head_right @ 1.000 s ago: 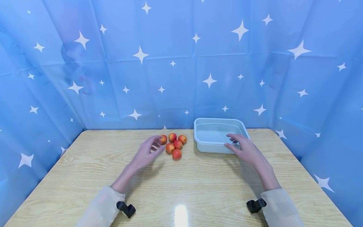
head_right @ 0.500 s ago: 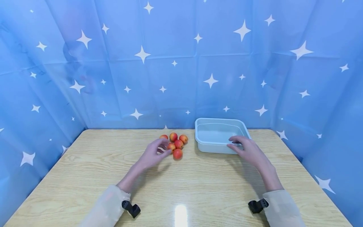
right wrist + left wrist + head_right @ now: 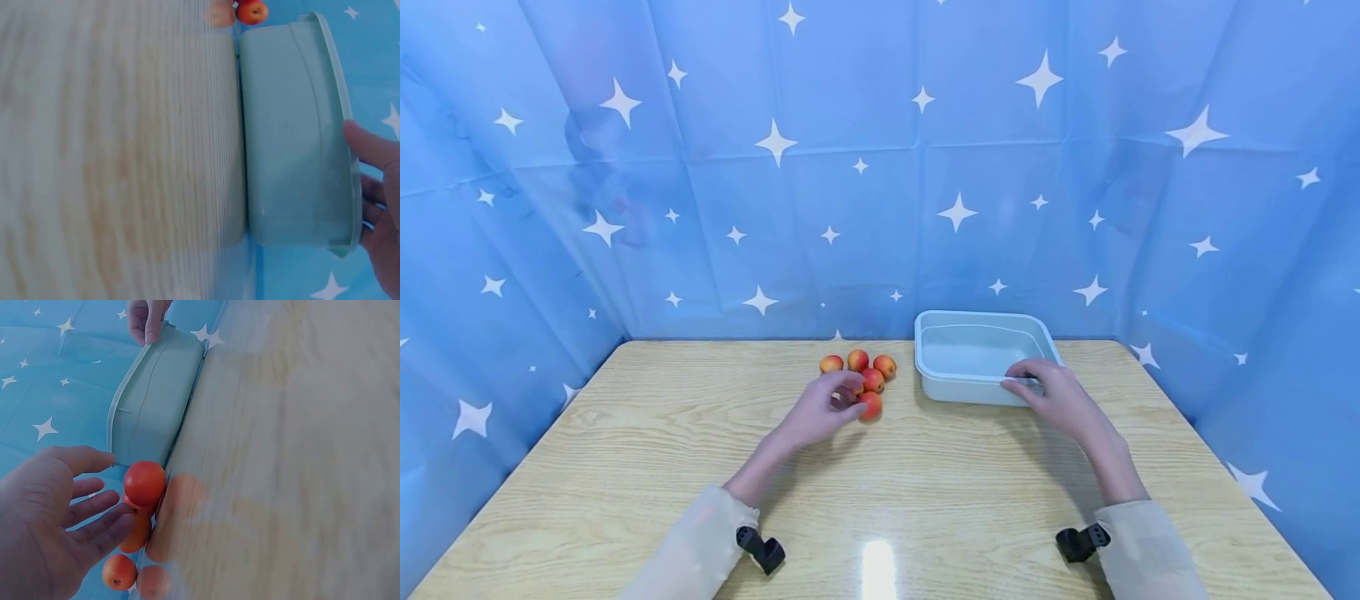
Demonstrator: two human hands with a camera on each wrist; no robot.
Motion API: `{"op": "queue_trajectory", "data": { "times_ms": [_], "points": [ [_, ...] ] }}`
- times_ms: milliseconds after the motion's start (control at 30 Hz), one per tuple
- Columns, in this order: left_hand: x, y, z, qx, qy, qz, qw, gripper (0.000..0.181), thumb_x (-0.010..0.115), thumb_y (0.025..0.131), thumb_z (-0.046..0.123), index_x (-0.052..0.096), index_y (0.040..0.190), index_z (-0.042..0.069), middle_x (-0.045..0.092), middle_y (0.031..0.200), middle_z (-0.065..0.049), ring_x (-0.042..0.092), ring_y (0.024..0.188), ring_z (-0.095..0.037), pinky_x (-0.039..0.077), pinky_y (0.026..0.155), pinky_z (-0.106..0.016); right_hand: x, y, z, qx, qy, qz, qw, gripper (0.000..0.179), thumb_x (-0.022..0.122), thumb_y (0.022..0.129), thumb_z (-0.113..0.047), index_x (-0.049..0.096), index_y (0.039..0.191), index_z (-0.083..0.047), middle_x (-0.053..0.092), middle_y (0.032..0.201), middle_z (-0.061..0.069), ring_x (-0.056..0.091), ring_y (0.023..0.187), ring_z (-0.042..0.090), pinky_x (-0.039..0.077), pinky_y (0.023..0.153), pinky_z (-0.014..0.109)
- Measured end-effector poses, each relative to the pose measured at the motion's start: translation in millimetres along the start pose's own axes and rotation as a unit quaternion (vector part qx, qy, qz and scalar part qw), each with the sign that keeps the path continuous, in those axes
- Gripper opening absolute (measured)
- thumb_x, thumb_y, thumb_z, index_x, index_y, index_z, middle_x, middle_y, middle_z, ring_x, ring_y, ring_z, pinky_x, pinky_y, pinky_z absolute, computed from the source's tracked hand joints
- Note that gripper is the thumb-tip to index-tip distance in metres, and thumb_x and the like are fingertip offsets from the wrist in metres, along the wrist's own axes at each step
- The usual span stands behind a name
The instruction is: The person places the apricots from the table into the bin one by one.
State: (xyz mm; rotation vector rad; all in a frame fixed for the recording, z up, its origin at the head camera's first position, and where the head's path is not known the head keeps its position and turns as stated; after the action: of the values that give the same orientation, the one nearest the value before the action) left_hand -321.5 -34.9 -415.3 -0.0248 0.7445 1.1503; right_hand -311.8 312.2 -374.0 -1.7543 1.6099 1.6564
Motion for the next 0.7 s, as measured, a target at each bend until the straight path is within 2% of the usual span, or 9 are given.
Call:
{"op": "queue_trajectory", "data": {
  "times_ms": [167, 333, 500, 700],
  "points": [
    [3.8, 1.6, 2.4, -0.001, 0.011, -0.009, 0.9999, 0.037, 0.071, 0.093, 0.006, 0.063, 0.127, -0.004, 0.065, 0.125, -0.015, 0.063, 0.103, -0.029, 0.055, 0.093, -0.039, -1, -1.7, -1, 0.002, 0.006, -0.001, 1.0, 0.006, 0.075, 0.092, -0.014, 0.074, 0.097, -0.012, 0.069, 0.091, -0.005, 0.063, 0.089, 0.015, 0.053, 0.079, 0.033],
    [7.3, 4.2, 4.5, -0.002, 0.045, -0.025, 0.9987, 0.036, 0.071, 0.093, 0.007, 0.066, 0.127, -0.001, 0.066, 0.124, -0.012, 0.06, 0.106, -0.028, 0.054, 0.091, -0.035, -1, -2.9, -1, 0.004, 0.009, -0.003, 0.9999, 0.006, 0.075, 0.092, -0.014, 0.075, 0.097, -0.012, 0.07, 0.092, -0.005, 0.064, 0.09, 0.017, 0.053, 0.079, 0.036],
    [10.5, 5.8, 3.4, -0.008, 0.08, -0.039, 0.996, 0.033, 0.074, 0.091, 0.009, 0.07, 0.123, 0.005, 0.067, 0.116, -0.005, 0.058, 0.103, -0.024, 0.054, 0.087, -0.034, 0, -1.6, 1, 0.007, 0.008, -0.003, 0.9999, 0.006, 0.074, 0.093, -0.015, 0.075, 0.098, -0.011, 0.07, 0.092, -0.005, 0.063, 0.089, 0.014, 0.052, 0.079, 0.034],
    [11.3, 5.5, 0.3, -0.025, 0.102, -0.049, 0.9933, 0.035, 0.077, 0.089, 0.01, 0.071, 0.123, 0.009, 0.067, 0.119, -0.001, 0.056, 0.108, -0.02, 0.052, 0.092, -0.036, 0, -0.3, 1, -0.002, 0.009, 0.0, 1.0, 0.006, 0.074, 0.092, -0.014, 0.074, 0.097, -0.011, 0.069, 0.091, -0.006, 0.062, 0.087, 0.01, 0.051, 0.077, 0.028]
  ]
}}
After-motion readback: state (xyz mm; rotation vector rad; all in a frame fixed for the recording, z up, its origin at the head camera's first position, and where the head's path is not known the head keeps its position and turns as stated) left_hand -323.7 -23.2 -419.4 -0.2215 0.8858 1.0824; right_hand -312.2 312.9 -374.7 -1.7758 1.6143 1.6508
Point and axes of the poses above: each hand's wrist, its own y-axis towards the middle knuckle, its own x-axis out of the palm, z = x × y, the point moved 5 cm from there along y, towards the middle knuckle
